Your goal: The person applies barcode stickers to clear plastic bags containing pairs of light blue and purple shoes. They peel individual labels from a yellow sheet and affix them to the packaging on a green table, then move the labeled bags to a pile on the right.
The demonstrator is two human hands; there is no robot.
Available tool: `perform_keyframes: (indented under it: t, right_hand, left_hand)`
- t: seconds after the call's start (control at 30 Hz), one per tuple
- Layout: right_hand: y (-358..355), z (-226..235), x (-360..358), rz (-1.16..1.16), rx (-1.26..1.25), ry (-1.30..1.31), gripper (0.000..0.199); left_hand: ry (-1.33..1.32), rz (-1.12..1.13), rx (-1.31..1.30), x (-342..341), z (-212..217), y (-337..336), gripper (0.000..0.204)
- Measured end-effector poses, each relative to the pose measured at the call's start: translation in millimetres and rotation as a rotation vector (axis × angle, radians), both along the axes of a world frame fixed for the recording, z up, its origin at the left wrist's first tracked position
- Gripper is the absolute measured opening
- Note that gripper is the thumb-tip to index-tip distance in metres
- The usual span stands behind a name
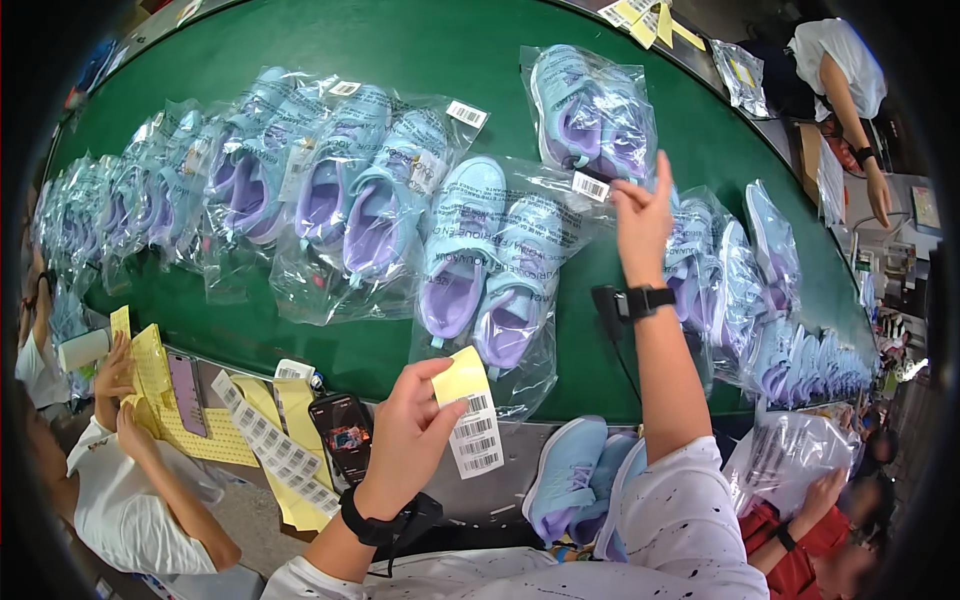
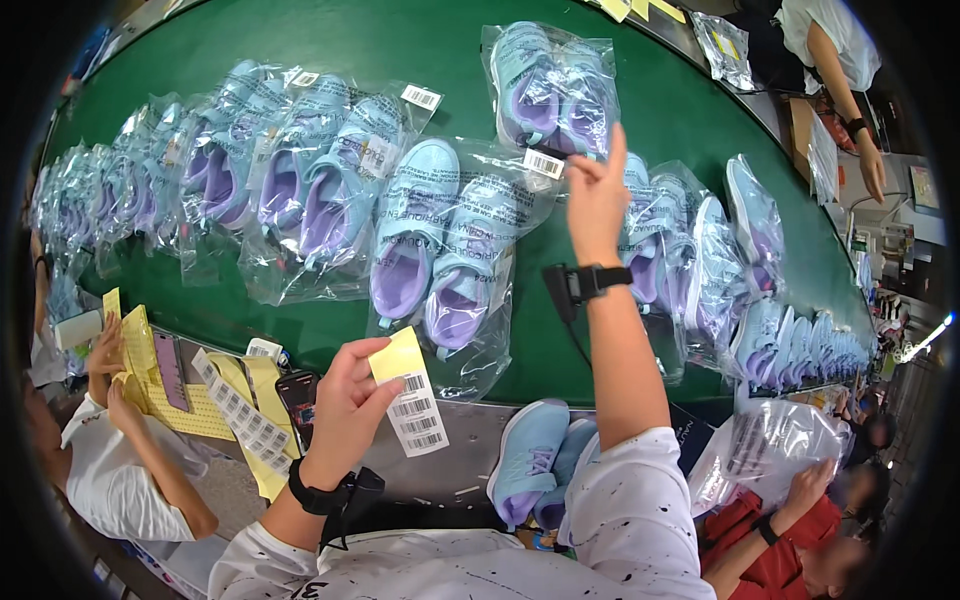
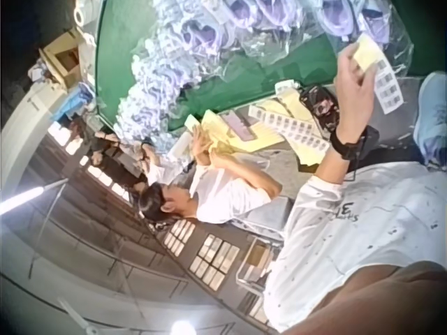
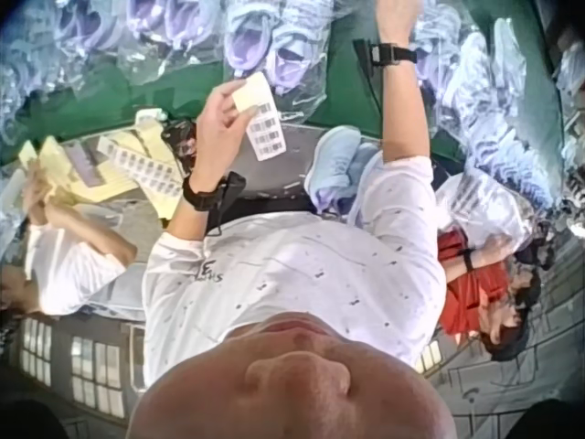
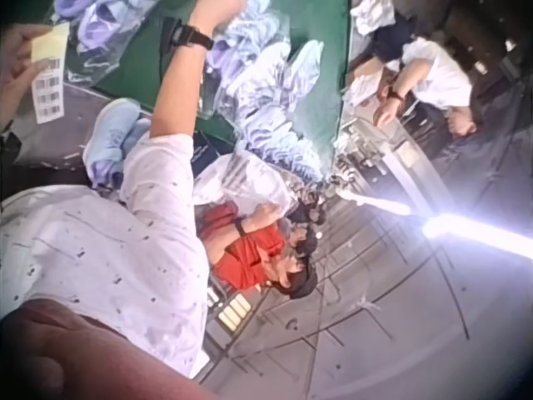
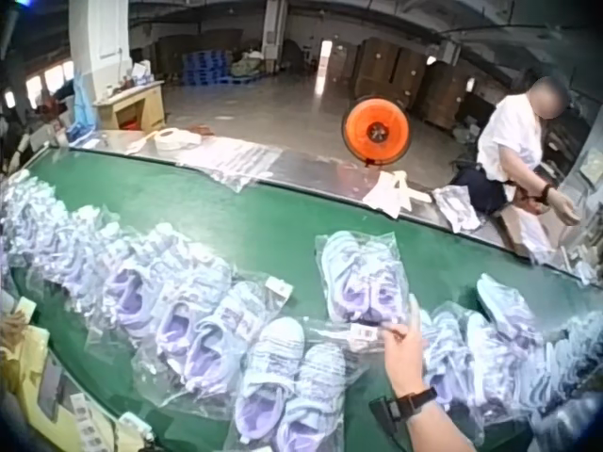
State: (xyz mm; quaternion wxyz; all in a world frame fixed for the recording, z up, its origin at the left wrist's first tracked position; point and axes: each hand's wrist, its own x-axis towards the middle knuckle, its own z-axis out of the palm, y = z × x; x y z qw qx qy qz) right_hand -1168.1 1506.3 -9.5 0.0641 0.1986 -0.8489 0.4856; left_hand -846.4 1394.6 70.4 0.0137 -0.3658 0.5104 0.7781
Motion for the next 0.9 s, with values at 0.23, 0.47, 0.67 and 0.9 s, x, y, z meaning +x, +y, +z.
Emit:
perform_keyframes:
  t: [0.23,0.47,0.67,0.9]
  right_hand:
    - [13.7,65.6,176.1,0.787,0.556,-0.096,0.046]
    - [-22.3,8.3,189.8,0.675,0.507,-0.074,0.057]
    - [-59.9,128.3,162.8,0.539,0.004,-0.441,0.049]
    - [-164.3,107.9,142.1,0.871,-0.020,-0.213,0.049]
  left_hand:
    - [-0.082,-0.017,0.008,41.9,-9.0,-2.1,0.044]
    - [-0.085,-0.082,-0.003,62.7,-4.1,0.3,0.045]
    - [-0.070,0.031,0.021,88.8,7.7,-24.6,0.044]
    - [-0.057,0.105,0.015,90.0,10.5,-36.5,0.043]
